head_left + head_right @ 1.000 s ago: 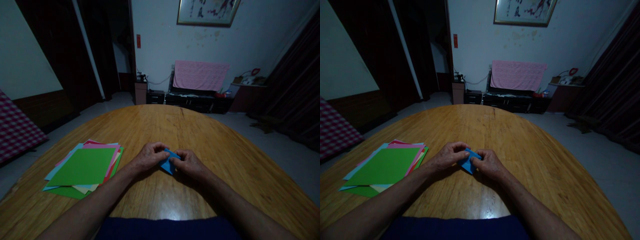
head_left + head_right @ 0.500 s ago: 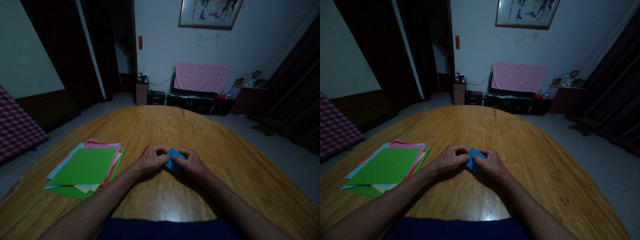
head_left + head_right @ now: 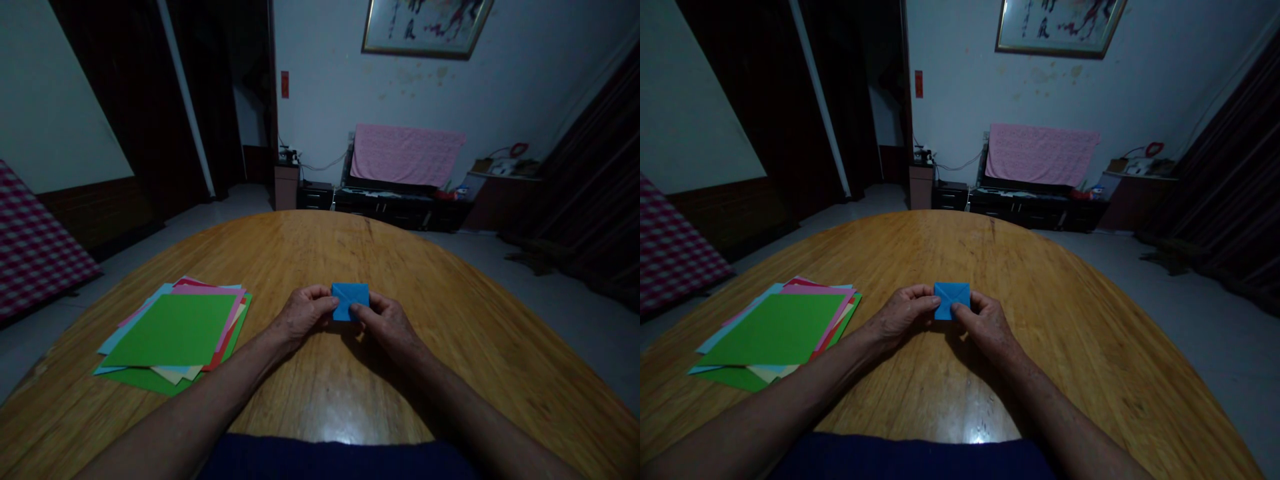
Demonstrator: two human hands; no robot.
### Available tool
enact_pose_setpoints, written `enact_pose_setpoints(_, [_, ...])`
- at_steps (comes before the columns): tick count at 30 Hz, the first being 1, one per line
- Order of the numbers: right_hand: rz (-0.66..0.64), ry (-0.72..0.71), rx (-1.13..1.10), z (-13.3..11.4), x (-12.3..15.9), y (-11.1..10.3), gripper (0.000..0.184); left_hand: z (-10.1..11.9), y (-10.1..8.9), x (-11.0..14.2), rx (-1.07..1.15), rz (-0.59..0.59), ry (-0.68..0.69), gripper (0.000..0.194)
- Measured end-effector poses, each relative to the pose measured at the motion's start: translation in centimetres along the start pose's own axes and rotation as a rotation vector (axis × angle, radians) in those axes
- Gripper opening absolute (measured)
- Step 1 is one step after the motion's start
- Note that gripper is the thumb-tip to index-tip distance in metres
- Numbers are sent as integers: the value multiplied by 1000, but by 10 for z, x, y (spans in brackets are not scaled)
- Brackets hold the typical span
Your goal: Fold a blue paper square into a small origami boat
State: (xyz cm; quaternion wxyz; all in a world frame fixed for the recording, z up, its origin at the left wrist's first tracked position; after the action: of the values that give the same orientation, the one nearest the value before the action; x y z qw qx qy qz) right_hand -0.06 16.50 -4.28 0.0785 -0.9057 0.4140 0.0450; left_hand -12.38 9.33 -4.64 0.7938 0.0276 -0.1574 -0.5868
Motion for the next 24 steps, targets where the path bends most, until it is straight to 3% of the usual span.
enact_pose_setpoints(8, [-7,4,9,-4,5,6,13,8,-6,1,-110,102,107,19])
enact_pose_setpoints(20, [69,-45,76,-3,1,-7,19,-3,-7,-2,2,15,-60,20])
enact_pose_setpoints(22, [78,-44,28,-1,0,-7,22,-1,-6,-2,-19,50,-29,19])
enact_pose_setpoints(24, [87,-45,8,-1,0,-8,25,4,-7,-1,-69,103,88,26])
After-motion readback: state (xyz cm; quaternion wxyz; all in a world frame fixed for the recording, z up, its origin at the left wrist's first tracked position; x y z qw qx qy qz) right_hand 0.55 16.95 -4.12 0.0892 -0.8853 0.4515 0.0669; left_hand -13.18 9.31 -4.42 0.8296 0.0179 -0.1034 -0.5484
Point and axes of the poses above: each hand's wrist, its own x-axis away from the middle knuckle, its own y-axis out of the palm, z = x × y, the point moved 6 cm from there along -x, towards the middle knuckle, and after that the axes turned 7 degrees about -y, right-handed, at the moved point
